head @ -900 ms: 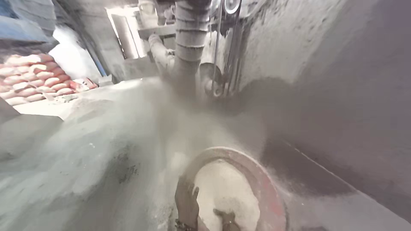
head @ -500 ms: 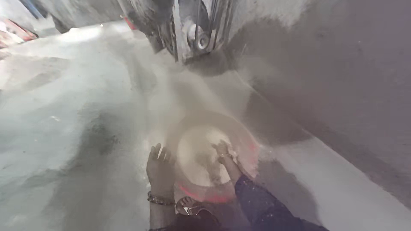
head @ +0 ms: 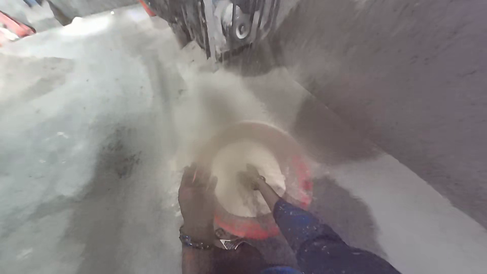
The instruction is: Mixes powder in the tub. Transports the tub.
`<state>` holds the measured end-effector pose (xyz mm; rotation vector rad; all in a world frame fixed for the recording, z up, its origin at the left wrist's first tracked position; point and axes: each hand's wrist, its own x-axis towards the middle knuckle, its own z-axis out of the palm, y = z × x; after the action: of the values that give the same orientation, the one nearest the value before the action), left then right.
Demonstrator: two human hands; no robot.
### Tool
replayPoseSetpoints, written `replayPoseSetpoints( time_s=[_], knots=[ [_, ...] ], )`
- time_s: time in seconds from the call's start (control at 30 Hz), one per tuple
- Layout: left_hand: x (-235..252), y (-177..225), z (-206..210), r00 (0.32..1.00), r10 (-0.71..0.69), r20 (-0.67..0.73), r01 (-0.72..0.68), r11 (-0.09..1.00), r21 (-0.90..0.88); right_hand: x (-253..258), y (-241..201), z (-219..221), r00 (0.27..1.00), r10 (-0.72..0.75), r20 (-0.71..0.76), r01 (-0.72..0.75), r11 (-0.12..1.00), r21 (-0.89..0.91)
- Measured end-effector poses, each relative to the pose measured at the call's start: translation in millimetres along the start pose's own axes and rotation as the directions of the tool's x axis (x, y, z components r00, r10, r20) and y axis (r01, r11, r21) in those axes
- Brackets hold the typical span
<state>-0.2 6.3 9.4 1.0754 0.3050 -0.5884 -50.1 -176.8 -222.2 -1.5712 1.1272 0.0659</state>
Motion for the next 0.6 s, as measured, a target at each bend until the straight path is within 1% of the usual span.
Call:
replayPoseSetpoints(
  time_s=[0.03, 0.07, 0.1, 0.13, 0.17, 0.2, 0.27, 0.3, 0.37, 0.43, 0.5, 0.53, 0.57, 0.6],
  knots=[
    [-0.2, -1.1, -1.0, 1.0, 0.005, 0.005, -0.005, 1.0, -0.005, -2.2, -8.2, 4.0, 0.996, -0.068, 0.061, 0.068, 0.998, 0.008],
    [-0.3, -2.0, -1.9, 1.0, 0.008, 0.008, -0.008, 1.0, -0.014, -3.0, -13.6, 7.5, 0.988, -0.124, 0.088, 0.121, 0.992, 0.045],
    [-0.3, -2.4, -2.1, 1.0, 0.008, 0.003, -0.008, 1.0, -0.018, -5.1, -18.0, 9.7, 0.986, -0.155, 0.066, 0.149, 0.985, 0.093],
    [-0.4, -2.8, -1.8, 1.0, 0.005, -0.008, -0.005, 1.0, -0.016, -10.6, -22.3, 9.5, 0.987, -0.162, 0.001, 0.16, 0.979, 0.127],
    [-0.9, -2.8, -1.4, 1.0, 0.003, -0.017, -0.003, 1.0, -0.01, -13.8, -24.0, 6.8, 0.987, -0.142, -0.069, 0.15, 0.981, 0.123],
    [-1.6, -2.8, -1.2, 1.0, 0.003, -0.023, -0.003, 1.0, -0.01, -14.3, -20.7, 2.1, 0.985, -0.122, -0.123, 0.132, 0.988, 0.08],
    [-3.6, -3.1, -0.2, 0.999, 0.005, -0.033, -0.006, 1.0, -0.025, -11.0, -0.8, -11.2, 0.978, -0.081, -0.193, 0.076, 0.997, -0.032],
    [-5.2, -2.6, 0.6, 1.0, 0.005, -0.031, -0.006, 0.999, -0.035, -3.8, 8.4, -20.4, 0.97, -0.06, -0.234, 0.047, 0.997, -0.06],
    [-9.0, -2.0, 0.5, 1.0, 0.003, -0.004, -0.003, 0.999, -0.033, 30.7, 14.7, -41.6, 0.932, 0.028, -0.362, -0.055, 0.996, -0.065],
    [-10.5, -2.8, 0.7, 1.0, -0.002, 0.004, 0.003, 1.0, -0.017, 43.5, 10.3, -54.4, 0.907, 0.043, -0.419, -0.059, 0.998, -0.027],
    [-8.8, -3.9, 0.3, 1.0, -0.009, 0.004, 0.009, 1.0, -0.01, 26.1, -11.6, -53.5, 0.92, 0.021, -0.392, -0.01, 0.999, 0.031],
    [-7.2, -3.9, 0.1, 1.0, -0.012, 0.002, 0.012, 1.0, -0.007, 9.2, -33.7, -52.6, 0.947, 0.039, -0.318, -0.03, 0.999, 0.032],
    [-5.6, -3.8, 0.1, 1.0, -0.01, -0.002, 0.01, 1.0, -0.006, -10.0, -62.7, -54.2, 0.981, 0.084, -0.175, -0.087, 0.996, -0.01],
    [-4.0, -3.5, -0.2, 1.0, -0.004, -0.003, 0.004, 1.0, -0.004, -14.6, -83.8, -51.3, 0.995, 0.098, -0.034, -0.101, 0.99, -0.101]
  ],
)
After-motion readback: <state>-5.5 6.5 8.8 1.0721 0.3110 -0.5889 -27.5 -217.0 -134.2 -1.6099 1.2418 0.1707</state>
